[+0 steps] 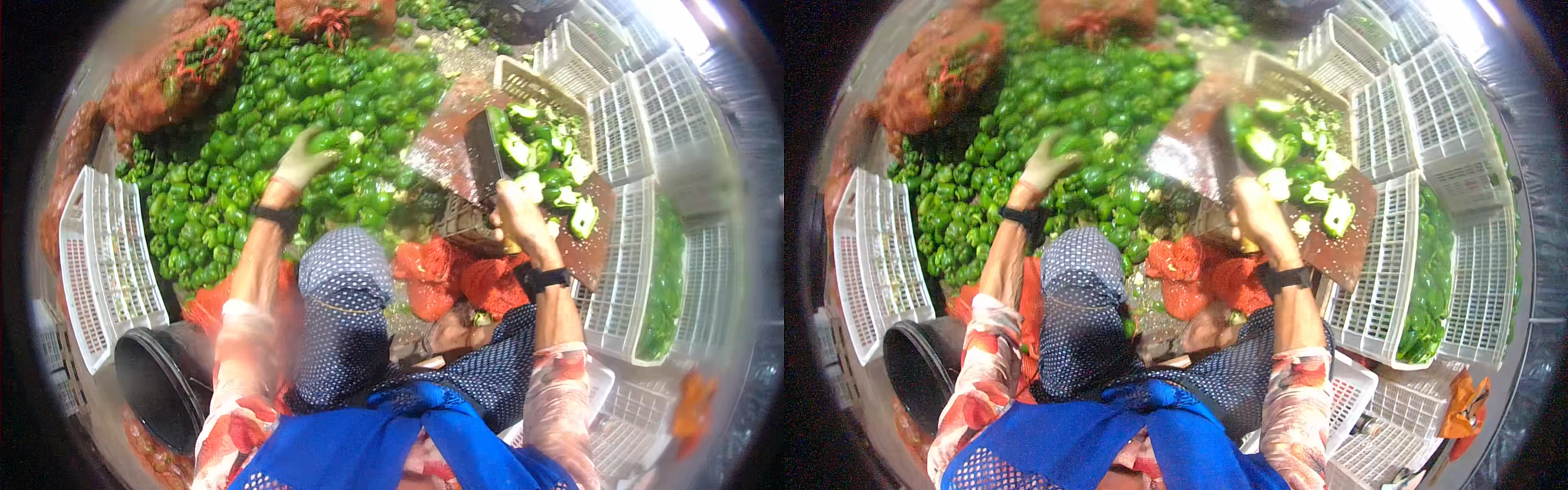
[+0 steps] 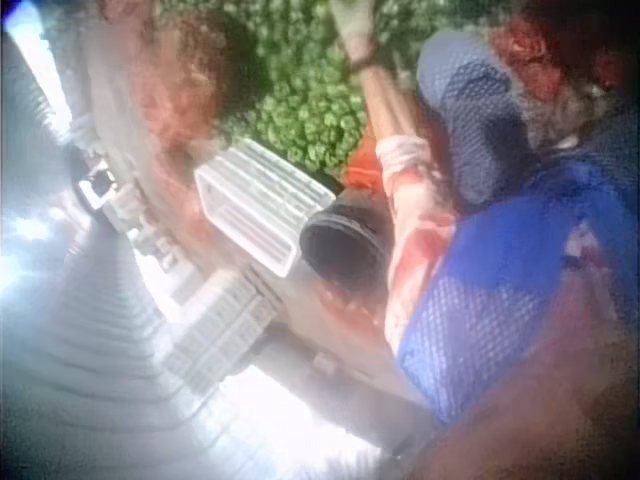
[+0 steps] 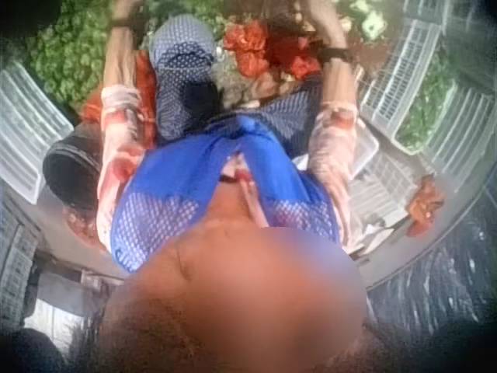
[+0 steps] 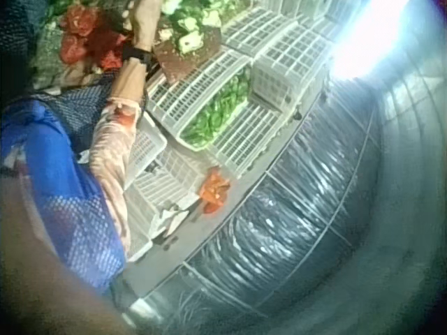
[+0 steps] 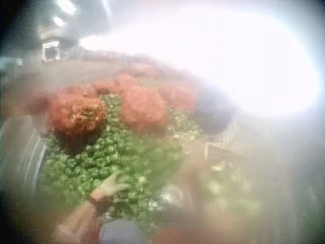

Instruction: The person picks up bell peppers from a pile, cuts them on a wooden board using a cleaver, removes the cores by hand, and places the pieces into a crate.

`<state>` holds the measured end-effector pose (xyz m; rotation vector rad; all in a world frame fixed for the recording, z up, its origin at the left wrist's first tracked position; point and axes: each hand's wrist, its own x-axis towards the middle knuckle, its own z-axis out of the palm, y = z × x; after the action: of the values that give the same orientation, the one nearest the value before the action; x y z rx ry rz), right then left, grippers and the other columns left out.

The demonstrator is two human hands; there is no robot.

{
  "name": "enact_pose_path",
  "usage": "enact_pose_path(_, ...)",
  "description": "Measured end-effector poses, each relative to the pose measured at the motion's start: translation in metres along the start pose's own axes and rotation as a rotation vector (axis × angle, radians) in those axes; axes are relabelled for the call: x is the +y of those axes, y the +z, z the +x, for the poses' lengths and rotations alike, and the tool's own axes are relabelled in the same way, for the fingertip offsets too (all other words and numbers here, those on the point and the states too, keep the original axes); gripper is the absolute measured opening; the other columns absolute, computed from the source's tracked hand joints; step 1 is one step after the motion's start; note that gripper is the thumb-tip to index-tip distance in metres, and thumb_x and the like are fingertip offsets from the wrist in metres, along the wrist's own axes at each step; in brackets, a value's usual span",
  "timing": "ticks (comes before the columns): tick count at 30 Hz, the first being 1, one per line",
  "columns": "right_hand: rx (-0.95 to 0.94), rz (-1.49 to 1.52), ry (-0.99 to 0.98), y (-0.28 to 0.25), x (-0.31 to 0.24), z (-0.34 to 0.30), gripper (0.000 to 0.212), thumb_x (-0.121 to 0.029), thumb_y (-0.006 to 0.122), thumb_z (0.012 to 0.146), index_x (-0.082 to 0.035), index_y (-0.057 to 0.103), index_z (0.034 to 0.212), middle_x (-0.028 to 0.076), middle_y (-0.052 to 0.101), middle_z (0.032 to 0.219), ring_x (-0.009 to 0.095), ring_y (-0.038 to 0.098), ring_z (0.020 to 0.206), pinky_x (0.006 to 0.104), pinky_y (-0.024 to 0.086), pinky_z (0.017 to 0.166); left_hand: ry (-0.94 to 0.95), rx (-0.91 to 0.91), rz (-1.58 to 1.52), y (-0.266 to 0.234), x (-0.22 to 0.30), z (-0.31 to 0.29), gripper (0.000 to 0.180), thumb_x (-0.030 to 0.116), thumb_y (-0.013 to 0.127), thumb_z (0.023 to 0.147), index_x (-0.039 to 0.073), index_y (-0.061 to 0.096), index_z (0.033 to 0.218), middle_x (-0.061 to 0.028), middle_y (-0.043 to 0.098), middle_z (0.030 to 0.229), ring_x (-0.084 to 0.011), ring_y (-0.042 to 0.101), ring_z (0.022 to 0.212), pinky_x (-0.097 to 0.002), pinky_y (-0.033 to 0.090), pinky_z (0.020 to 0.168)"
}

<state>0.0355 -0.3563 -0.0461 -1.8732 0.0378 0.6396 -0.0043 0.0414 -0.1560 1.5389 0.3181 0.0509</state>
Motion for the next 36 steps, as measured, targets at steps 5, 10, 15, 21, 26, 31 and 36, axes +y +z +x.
enact_pose_path(5, -0.049, -0.135, -0.312, -0.006, 0.0, -0.003, 0.03, -0.036, 0.043, 0.097, -0.007, 0.048, 0.093, 0.003, 0.048, 0.07, 0.013, 0.05, 0.055, 0.0275, 0.046, 0.046, 0.593, 0.01, 0.837, 0.146, 0.116, 0.046, 0.069, 0.016, 0.074, 0.071, 0.004, 0.046, 0.134, -0.0218, 0.053, 0.127, -0.0323, 0.052, 0.118, -0.0402, 0.043, 0.1)
enact_pose_path(10, -0.048, 0.228, -0.072, -0.024, 0.005, -0.018, 0.028, -0.036, 0.047, 0.097, -0.008, 0.05, 0.097, 0.002, 0.049, 0.075, 0.012, 0.052, 0.059, 0.0256, 0.046, 0.044, 0.765, -0.255, 1.31, 0.213, 0.103, 0.021, 0.066, 0.003, 0.068, 0.075, 0.015, 0.044, 0.136, -0.0201, 0.035, 0.144, -0.0379, 0.039, 0.13, -0.0426, 0.037, 0.109)
enact_pose_path(15, -0.024, 0.088, -0.081, -0.028, 0.005, -0.021, 0.033, -0.032, 0.04, 0.098, 0.0, 0.048, 0.091, 0.007, 0.049, 0.078, 0.013, 0.053, 0.06, 0.0279, 0.048, 0.047, 0.634, -0.324, 0.906, 0.195, 0.079, 0.027, 0.047, 0.007, 0.061, 0.085, 0.01, 0.049, 0.131, -0.0186, 0.048, 0.132, -0.0339, 0.045, 0.126, -0.039, 0.037, 0.107)
enact_pose_path(21, 0.051, -0.223, -0.473, -0.027, 0.002, -0.036, 0.032, -0.034, 0.04, 0.098, -0.004, 0.05, 0.093, 0.007, 0.052, 0.066, 0.017, 0.053, 0.052, 0.0338, 0.047, 0.05, 0.447, -0.207, 0.626, 0.193, 0.057, 0.046, 0.043, 0.015, 0.061, 0.084, 0.004, 0.052, 0.124, -0.0206, 0.06, 0.115, -0.0353, 0.058, 0.107, -0.0392, 0.046, 0.093)
enact_pose_path(26, -0.081, 0.076, -0.176, -0.025, -0.007, -0.05, 0.028, -0.036, 0.046, 0.097, -0.009, 0.052, 0.099, 0.003, 0.051, 0.07, 0.014, 0.052, 0.054, 0.0286, 0.043, 0.043, 0.274, -0.168, 0.566, 0.197, 0.056, 0.044, 0.045, 0.017, 0.063, 0.083, 0.001, 0.051, 0.123, -0.0219, 0.061, 0.116, -0.0316, 0.059, 0.108, -0.0376, 0.047, 0.092)
enact_pose_path(31, -0.083, -0.221, -0.247, -0.022, -0.019, -0.049, 0.033, -0.039, 0.044, 0.097, -0.007, 0.05, 0.093, 0.003, 0.051, 0.065, 0.015, 0.051, 0.047, 0.0301, 0.043, 0.044, 0.208, -0.206, 0.51, 0.199, 0.069, 0.034, 0.044, 0.015, 0.063, 0.082, 0.001, 0.053, 0.122, -0.0198, 0.06, 0.119, -0.0311, 0.058, 0.111, -0.0358, 0.045, 0.095)
enact_pose_path(36, -0.117, -0.096, -0.136, -0.021, -0.021, -0.038, 0.035, -0.042, 0.042, 0.097, -0.008, 0.05, 0.093, 0.002, 0.049, 0.062, 0.013, 0.048, 0.043, 0.0267, 0.039, 0.039, 0.313, -0.195, 0.591, 0.197, 0.059, 0.039, 0.039, 0.013, 0.062, 0.08, 0.004, 0.055, 0.117, -0.0231, 0.058, 0.118, -0.0359, 0.057, 0.111, -0.0394, 0.046, 0.093)
